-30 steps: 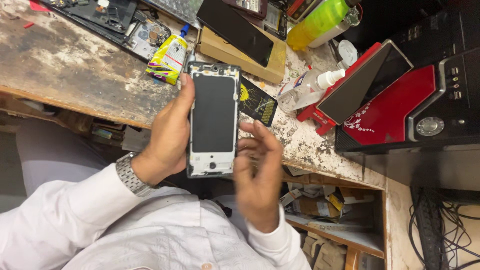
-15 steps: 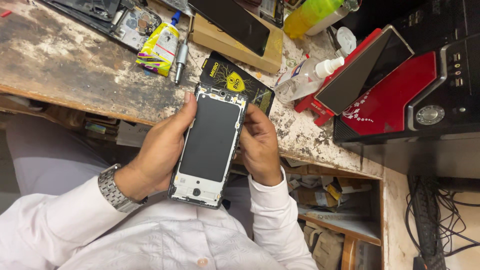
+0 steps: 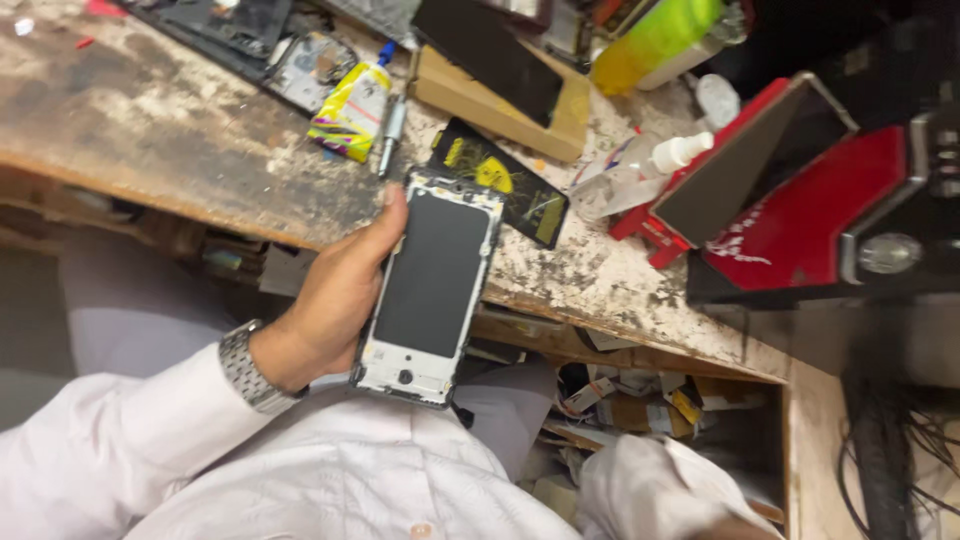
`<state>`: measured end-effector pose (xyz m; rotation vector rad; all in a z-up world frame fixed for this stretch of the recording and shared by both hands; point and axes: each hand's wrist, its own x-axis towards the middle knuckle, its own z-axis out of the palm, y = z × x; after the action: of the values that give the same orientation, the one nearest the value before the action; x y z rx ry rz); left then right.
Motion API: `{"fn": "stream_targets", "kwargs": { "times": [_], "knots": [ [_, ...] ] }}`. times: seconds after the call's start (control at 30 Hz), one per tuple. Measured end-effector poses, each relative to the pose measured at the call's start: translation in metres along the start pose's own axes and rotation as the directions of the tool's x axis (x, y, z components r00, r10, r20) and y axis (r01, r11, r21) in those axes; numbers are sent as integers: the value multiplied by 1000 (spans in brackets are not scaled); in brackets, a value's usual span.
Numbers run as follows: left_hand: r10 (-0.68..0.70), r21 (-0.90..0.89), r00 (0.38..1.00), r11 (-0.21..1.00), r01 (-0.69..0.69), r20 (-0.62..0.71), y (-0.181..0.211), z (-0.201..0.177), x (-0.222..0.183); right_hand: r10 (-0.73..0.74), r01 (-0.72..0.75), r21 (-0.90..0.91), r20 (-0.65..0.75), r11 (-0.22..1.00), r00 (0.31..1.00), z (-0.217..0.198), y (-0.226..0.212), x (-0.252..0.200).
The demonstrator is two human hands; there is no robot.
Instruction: The person holds a disassembled smartphone and uses a thin metal tool to scrape adhesive residue from the frame edges. The device is rotated to access different sides while the tool is applied along the perimeter.
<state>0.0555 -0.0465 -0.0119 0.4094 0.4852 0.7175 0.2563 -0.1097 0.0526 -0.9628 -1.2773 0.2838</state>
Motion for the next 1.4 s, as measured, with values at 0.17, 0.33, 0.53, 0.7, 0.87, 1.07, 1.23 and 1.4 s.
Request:
{"fn": "stream_targets", "kwargs": {
  "times": [0.17, 0.33, 0.53, 0.7, 0.87, 1.07, 1.23, 1.4],
  "knots": [
    [5, -37, 1000, 999, -4, 11, 0, -6, -6, 214, -211, -177, 3, 961, 977, -10, 14, -11],
    [-35, 16, 998, 999, 35, 51, -1, -7, -7, 333, -327, -68, 277, 943, 901, 8, 56, -58],
    [-86, 0, 988, 996, 87, 130, 3, -3, -10, 220, -163, -180, 363, 970, 905, 8, 58, -57],
    [-131, 13, 979, 991, 131, 155, 5, -5, -13, 39, 24, -460, 127, 888, 991, 13, 68, -41],
    [-68, 27, 979, 998, 64, 195, 9, -7, -14, 113, -139, -227, -123, 964, 986, 2, 85, -26],
    [-45, -51, 970, 997, 58, 240, 3, -15, -16, 249, -230, 209, -72, 951, 966, 11, 67, -48],
    [-125, -18, 962, 991, 133, 243, -1, -25, -20, 168, -171, 168, 31, 971, 985, 22, 44, -54],
    [-162, -112, 940, 973, 204, 299, -6, -31, -19, 168, -200, 173, 185, 964, 968, 35, 42, -55]
  ]
}}
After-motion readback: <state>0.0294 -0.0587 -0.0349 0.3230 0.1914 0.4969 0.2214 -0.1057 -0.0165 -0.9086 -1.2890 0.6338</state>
